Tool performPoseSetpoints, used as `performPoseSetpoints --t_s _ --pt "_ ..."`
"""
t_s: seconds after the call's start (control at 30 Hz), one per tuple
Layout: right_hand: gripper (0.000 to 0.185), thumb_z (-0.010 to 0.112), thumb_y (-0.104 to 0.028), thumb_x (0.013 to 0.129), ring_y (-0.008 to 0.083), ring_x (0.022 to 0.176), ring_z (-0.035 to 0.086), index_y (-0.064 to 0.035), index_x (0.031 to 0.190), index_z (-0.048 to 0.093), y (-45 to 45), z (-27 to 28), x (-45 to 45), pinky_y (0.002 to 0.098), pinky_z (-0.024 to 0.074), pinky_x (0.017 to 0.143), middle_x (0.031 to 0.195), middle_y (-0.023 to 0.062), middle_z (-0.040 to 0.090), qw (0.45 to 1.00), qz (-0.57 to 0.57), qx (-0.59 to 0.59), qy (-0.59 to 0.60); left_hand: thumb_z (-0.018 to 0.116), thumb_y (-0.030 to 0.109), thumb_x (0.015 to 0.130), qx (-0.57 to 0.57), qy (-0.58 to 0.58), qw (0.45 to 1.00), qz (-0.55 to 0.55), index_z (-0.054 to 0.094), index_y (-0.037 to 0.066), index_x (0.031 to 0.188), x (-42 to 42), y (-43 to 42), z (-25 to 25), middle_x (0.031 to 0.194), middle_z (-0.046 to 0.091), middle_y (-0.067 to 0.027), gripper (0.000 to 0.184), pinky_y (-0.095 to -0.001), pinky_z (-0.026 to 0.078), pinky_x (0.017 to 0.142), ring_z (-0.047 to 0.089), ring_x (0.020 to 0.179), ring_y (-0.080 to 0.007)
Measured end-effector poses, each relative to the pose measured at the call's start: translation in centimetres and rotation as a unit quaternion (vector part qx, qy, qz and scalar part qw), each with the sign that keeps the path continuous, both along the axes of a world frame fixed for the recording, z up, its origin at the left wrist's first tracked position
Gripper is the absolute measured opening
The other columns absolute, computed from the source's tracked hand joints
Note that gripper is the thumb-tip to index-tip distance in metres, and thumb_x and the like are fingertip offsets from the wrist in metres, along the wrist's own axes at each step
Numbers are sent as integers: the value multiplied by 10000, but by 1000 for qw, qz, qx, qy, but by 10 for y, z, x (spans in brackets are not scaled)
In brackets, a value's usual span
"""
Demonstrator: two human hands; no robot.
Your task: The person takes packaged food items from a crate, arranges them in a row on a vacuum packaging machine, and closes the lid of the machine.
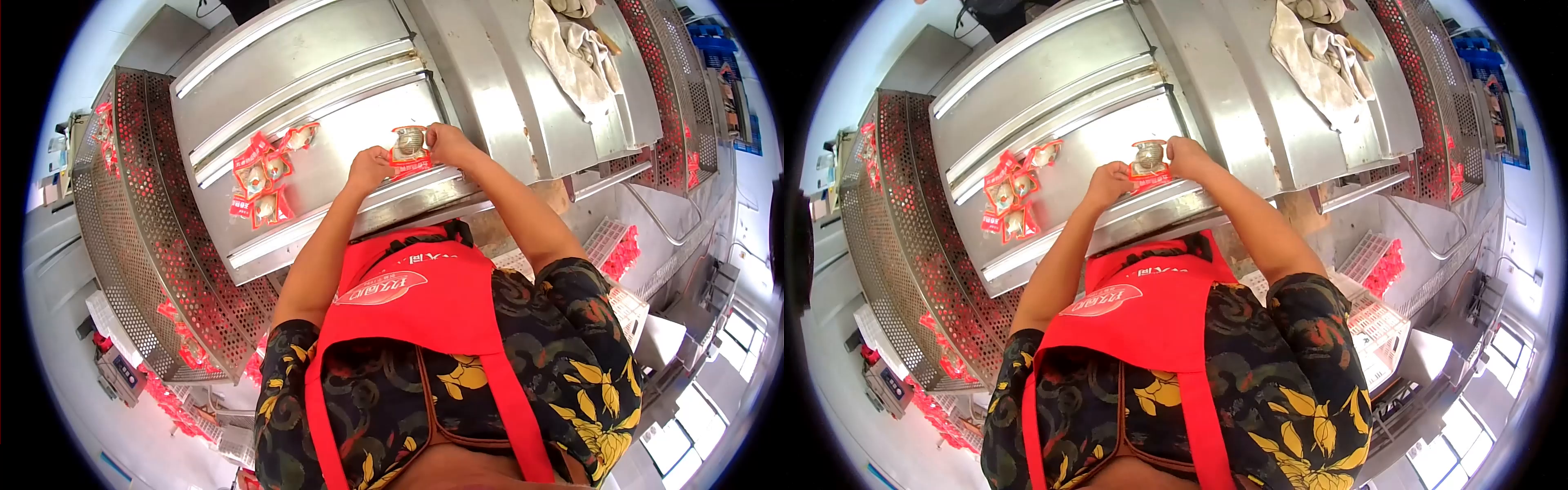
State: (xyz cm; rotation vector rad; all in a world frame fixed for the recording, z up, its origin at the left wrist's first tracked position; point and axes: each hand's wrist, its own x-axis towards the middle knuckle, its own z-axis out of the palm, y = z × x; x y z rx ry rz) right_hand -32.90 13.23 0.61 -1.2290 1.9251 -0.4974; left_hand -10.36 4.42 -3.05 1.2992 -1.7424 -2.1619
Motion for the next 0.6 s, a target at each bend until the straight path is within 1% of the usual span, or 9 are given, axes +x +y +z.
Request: performPoseSetpoints --t_s 0.1,0.17,0.23,0.3,0.4,0.47,0.53,0.57,0.6 --pt "264 773 -13 597 212 662 616 -53 737 553 2 13 -6 341 487 596 702 98 633 999 -16 31 12 776 -19 699 -8 10 1000 -6 643 13 893 -9 3 6 769 666 -41 237 -243 478 629 606 691 -103" --pt "265 777 -9 606 203 657 621 -57 732 549 5 2 -10 342 486 573 699 75 633 998 -8 -19 51 780 -22 698 26 14 1000 7 642 2 888 -16 3 8 751 663 -50 236 -247 479 617 609 679 -108" --pt "274 761 27 633 169 629 611 -53 779 544 5 -5 -11 320 478 535 697 55 630 992 -53 31 -108 780 -23 701 34 10 999 16 641 -6 891 -19 0 12 744 663 -57 236 -249 479 609 611 671 -111" --pt "299 737 67 655 131 597 591 -43 845 535 8 -7 -12 290 473 509 692 46 622 992 -58 40 -106 780 -24 704 40 4 999 27 641 -15 893 -19 -1 15 737 663 -64 235 -251 479 602 613 662 -115" --pt "318 719 79 675 110 567 575 -37 902 529 15 -15 -14 265 465 490 683 53 615 999 25 -28 -22 785 -29 711 64 11 998 -26 644 -24 886 -15 3 23 734 668 -77 224 -259 483 595 617 649 -126" --pt "268 715 59 681 124 567 582 -45 855 539 11 10 -13 280 470 504 680 37 612 983 -74 76 -151 782 -12 724 52 7 998 -37 645 -24 879 -14 1 22 735 668 -78 207 -258 484 594 618 648 -128" --pt "238 706 54 688 130 569 589 -42 834 543 13 6 -9 293 475 513 681 45 620 986 -111 42 -118 779 4 736 42 6 998 -51 646 -23 872 -18 0 28 736 668 -79 192 -258 485 593 619 647 -129" --pt "209 697 50 694 135 570 596 -38 812 548 14 3 -7 306 480 522 682 52 628 986 -145 7 -85 770 26 755 81 -18 996 -37 647 -22 861 -20 -3 37 737 670 -77 169 -258 485 589 617 643 -128" --pt "172 688 30 706 199 589 632 -27 796 552 19 -3 -4 351 498 565 691 108 646 994 -80 -77 23 761 48 775 120 -43 992 -21 649 -21 849 -22 -4 43 738 671 -76 151 -258 485 585 615 639 -127"
